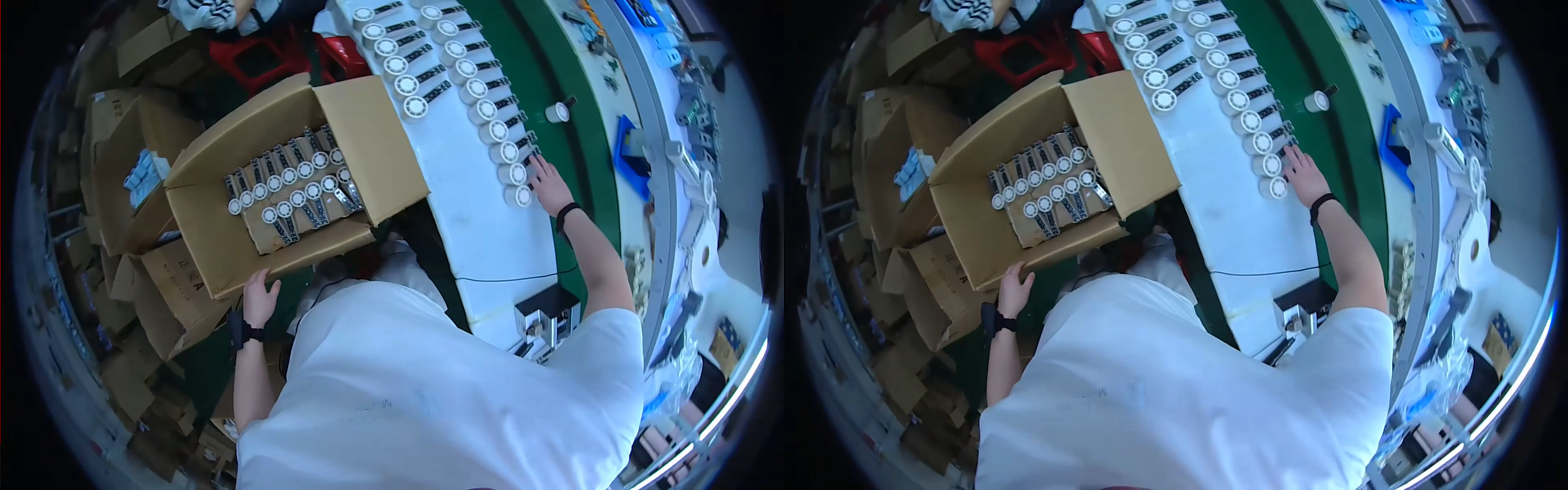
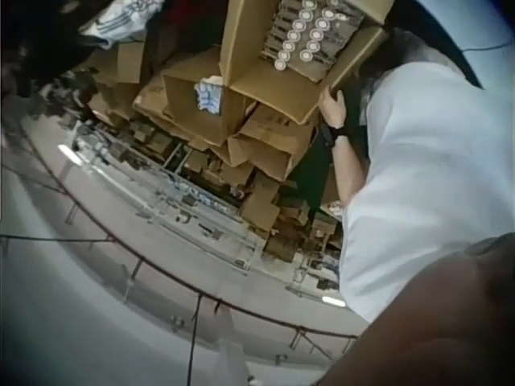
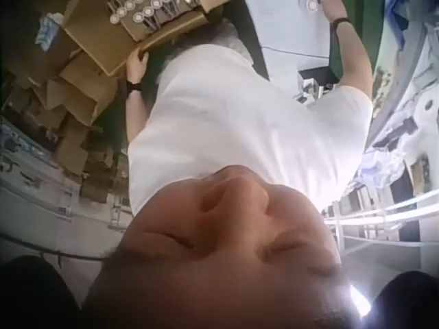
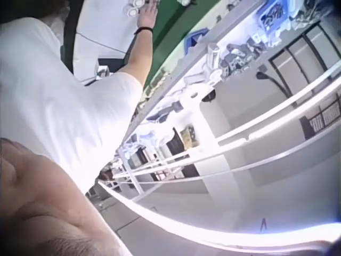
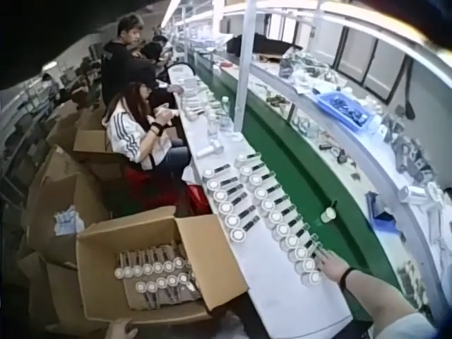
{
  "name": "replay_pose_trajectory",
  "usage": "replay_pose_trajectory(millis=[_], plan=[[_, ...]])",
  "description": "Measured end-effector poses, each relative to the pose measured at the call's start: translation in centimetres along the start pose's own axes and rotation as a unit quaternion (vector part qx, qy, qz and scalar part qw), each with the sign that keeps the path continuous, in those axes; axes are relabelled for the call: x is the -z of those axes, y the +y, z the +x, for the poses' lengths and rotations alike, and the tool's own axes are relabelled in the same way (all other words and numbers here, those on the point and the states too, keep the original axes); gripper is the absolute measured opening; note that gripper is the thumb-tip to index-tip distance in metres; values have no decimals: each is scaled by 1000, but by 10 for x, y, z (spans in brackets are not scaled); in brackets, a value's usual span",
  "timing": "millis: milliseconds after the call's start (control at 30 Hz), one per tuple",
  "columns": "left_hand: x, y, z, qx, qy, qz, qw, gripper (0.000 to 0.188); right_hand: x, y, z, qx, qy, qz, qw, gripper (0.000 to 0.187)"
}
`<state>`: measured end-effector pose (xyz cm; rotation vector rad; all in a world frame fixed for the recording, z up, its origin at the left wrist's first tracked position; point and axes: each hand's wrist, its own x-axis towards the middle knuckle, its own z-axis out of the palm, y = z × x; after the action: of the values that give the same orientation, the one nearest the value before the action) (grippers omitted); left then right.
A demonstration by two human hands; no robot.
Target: The person uses a power screwdriver to fasten a circuit board to a white plastic component, then places the assembled unit into a cardboard box. After packing several units, they place a cardboard divider into the box and continue the assembly and packing process.
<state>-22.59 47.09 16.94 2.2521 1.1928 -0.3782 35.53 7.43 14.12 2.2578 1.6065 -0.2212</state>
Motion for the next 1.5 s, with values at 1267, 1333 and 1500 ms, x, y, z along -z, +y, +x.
replay_pose_trajectory(millis=[1267,1333,1500], plan=[[37,-134,-47,-7,200,-261,944,23,241,-522,251,80,-202,482,849,30],[40,-136,-62,-9,194,-270,943,24,179,-596,295,81,-170,476,859,41],[47,-143,-87,13,159,-315,935,25,84,-701,330,46,-230,412,881,44]])
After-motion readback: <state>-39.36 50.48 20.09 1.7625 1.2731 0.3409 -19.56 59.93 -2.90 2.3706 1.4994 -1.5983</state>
